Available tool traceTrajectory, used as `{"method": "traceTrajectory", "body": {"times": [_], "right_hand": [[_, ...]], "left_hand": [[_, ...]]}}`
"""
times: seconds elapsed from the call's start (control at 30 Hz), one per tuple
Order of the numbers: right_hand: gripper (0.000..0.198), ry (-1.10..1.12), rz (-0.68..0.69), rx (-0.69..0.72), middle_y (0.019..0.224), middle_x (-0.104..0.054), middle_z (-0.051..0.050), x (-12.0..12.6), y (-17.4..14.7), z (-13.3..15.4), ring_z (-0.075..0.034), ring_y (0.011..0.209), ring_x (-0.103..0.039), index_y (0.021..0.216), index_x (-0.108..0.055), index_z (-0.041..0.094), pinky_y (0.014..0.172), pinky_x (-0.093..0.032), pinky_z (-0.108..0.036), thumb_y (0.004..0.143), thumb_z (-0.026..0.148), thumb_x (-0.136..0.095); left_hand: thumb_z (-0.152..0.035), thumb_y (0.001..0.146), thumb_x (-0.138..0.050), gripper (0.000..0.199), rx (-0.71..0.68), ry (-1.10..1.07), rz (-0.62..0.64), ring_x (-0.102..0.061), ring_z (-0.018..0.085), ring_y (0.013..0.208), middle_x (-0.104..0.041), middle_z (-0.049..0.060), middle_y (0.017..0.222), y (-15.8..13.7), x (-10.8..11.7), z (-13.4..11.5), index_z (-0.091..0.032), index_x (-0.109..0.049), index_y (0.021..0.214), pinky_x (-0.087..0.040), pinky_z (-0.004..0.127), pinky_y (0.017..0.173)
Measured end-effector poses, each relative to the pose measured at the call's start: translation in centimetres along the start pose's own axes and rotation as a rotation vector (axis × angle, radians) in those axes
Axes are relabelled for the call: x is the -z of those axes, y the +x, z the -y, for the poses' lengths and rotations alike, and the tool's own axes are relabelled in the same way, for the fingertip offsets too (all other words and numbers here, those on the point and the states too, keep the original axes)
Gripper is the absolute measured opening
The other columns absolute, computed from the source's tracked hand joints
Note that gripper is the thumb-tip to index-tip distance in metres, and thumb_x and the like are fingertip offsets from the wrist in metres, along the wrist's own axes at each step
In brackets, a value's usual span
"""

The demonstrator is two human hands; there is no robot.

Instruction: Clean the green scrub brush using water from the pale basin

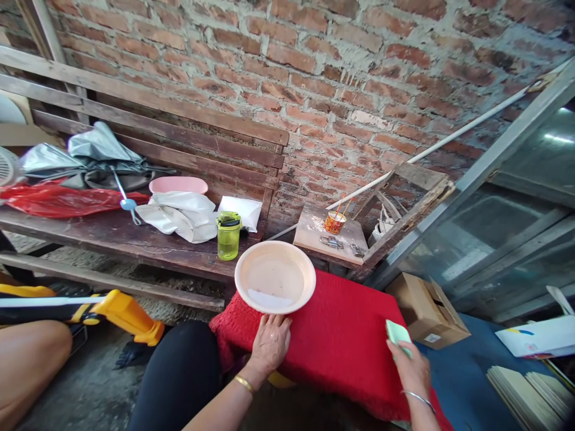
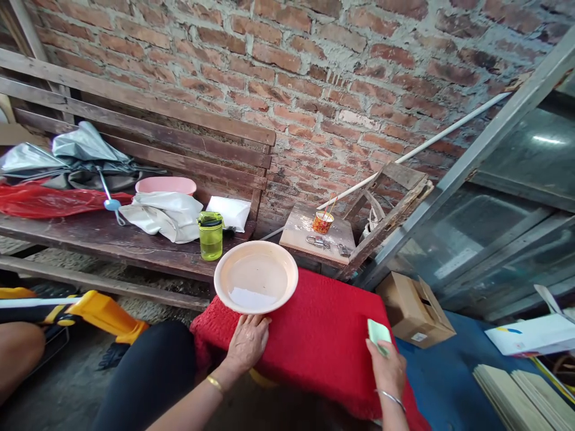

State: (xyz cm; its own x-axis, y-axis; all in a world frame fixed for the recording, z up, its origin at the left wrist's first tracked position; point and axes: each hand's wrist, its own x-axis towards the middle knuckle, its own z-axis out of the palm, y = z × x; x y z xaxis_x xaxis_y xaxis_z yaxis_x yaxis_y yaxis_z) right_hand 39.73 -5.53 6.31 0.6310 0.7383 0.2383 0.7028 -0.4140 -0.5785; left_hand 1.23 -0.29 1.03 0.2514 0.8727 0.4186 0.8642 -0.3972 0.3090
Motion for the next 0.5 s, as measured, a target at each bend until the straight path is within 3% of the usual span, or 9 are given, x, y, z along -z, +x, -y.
{"method": "traceTrajectory", "body": {"times": [0.03,0.17,0.27,0.37,0.5], "right_hand": [[0.037,0.039,0.003,0.013,0.069,-0.060,-0.011,-1.4,-0.7,1.8,-0.038,0.076,-0.061,0.075,-0.068,0.028,0.069,-0.048,-0.053,0.070,0.063,-0.056],[0.032,0.169,0.216,0.287,0.091,-0.062,-0.007,-8.0,-3.6,9.8,-0.027,0.087,-0.064,0.087,-0.072,0.023,0.081,-0.051,-0.040,0.073,0.050,-0.061],[0.024,0.173,0.294,0.383,0.096,-0.061,-0.002,-11.7,-4.5,13.2,-0.021,0.090,-0.063,0.088,-0.073,0.027,0.085,-0.051,-0.032,0.069,0.041,-0.069],[0.021,0.119,0.295,0.367,0.096,-0.060,-0.001,-12.5,-2.8,12.9,-0.020,0.089,-0.063,0.087,-0.073,0.029,0.084,-0.050,-0.031,0.067,0.037,-0.071],[0.024,-0.018,0.191,0.188,0.085,-0.060,-0.003,-8.4,2.0,7.5,-0.022,0.084,-0.063,0.082,-0.072,0.026,0.083,-0.050,-0.035,0.065,0.042,-0.069]], "left_hand": [[-0.010,0.088,-0.055,0.029,0.000,0.003,-0.001,-0.063,0.026,0.103,-0.070,0.006,0.108,0.0,0.0,0.0,-0.025,-0.070,0.109,-0.046,0.046,0.095],[-0.010,0.089,-0.053,0.030,0.004,0.009,-0.001,-0.063,0.026,0.105,-0.070,0.006,0.109,-0.2,0.0,0.2,-0.025,-0.070,0.109,-0.045,0.046,0.097],[-0.010,0.090,-0.053,0.031,0.009,0.011,0.000,-0.062,0.026,0.108,-0.070,0.006,0.112,-0.3,-0.2,0.3,-0.025,-0.071,0.109,-0.044,0.047,0.100],[-0.010,0.089,-0.053,0.031,0.014,0.014,0.004,-0.062,0.026,0.109,-0.070,0.006,0.113,-0.4,-0.3,0.3,-0.025,-0.071,0.110,-0.042,0.047,0.102],[-0.010,0.089,-0.054,0.031,0.024,0.009,0.008,-0.062,0.025,0.108,-0.070,0.006,0.112,-0.4,-0.5,0.3,-0.026,-0.072,0.109,-0.042,0.045,0.102]]}}
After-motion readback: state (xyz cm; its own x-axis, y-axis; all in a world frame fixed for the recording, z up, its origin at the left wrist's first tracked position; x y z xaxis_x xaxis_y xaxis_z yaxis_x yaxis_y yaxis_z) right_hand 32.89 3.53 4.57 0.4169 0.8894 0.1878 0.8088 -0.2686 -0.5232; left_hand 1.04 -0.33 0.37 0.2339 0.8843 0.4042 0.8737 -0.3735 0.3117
